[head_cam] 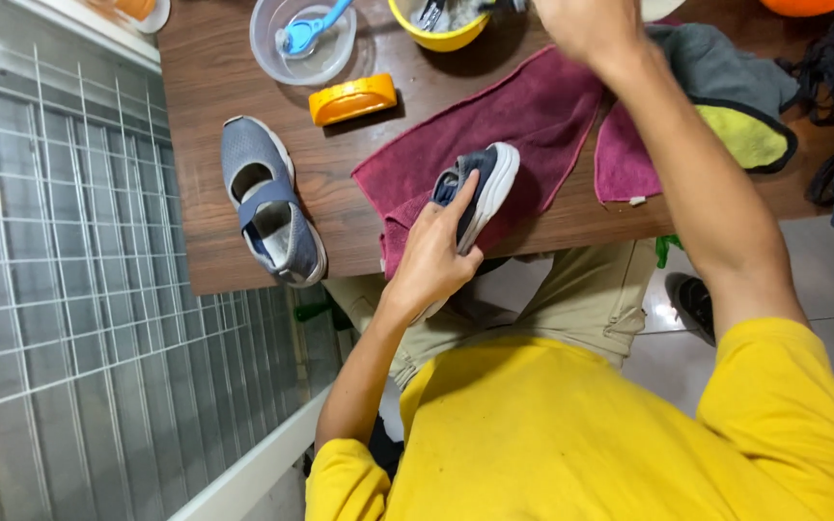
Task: The person scrubs a blue sneaker with a small brush, wipes it with a cloth, and continues scrubbing different parts of the shoe. The person then dips the brush into a container of water.
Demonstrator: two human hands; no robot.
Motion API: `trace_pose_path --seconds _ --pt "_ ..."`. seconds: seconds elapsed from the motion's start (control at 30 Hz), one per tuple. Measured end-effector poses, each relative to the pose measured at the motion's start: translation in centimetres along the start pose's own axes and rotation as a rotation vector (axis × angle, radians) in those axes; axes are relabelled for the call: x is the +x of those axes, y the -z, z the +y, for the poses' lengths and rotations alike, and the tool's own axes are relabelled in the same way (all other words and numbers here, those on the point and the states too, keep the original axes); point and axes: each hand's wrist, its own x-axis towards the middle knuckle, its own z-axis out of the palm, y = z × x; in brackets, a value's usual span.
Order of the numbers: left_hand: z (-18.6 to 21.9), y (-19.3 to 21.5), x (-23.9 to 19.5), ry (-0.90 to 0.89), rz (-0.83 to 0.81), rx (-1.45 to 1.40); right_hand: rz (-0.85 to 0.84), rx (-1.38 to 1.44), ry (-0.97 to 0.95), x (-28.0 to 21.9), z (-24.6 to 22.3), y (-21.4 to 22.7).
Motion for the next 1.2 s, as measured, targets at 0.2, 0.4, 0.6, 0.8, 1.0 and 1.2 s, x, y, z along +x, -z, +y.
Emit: trace_pose_path --seconds 0.2,0.4,0.6,0.8,1.0,1.2 --pt "-0.2 -0.4 0.5 -0.064 -0.034 0.043 -0.054 0.031 0.202 -5.0 -7.7 0.0" --pt "0.2 -0.2 0.0 -0.044 -0.055 0.036 0.264 -0.161 0.281 -6.5 -4.9 -1.2" --pt "-0.1 -0.6 0.3 -0.083 -0.042 0.058 0.216 -0.033 0.380 -6.6 -6.4 -1.0" --pt "-0.4 -0.9 0.6 -0.129 -0.003 0.089 0.188 0.052 0.463 -5.6 -7.7 -0.6" --pt "-0.1 -1.1 0.5 -0.134 0.009 0.110 0.195 0.030 0.447 -4.8 -4.7 -1.7" --pt "0.1 -1.3 0.3 -0.121 0.001 0.132 0.184 0.078 0.412 -4.8 -3.2 -2.6"
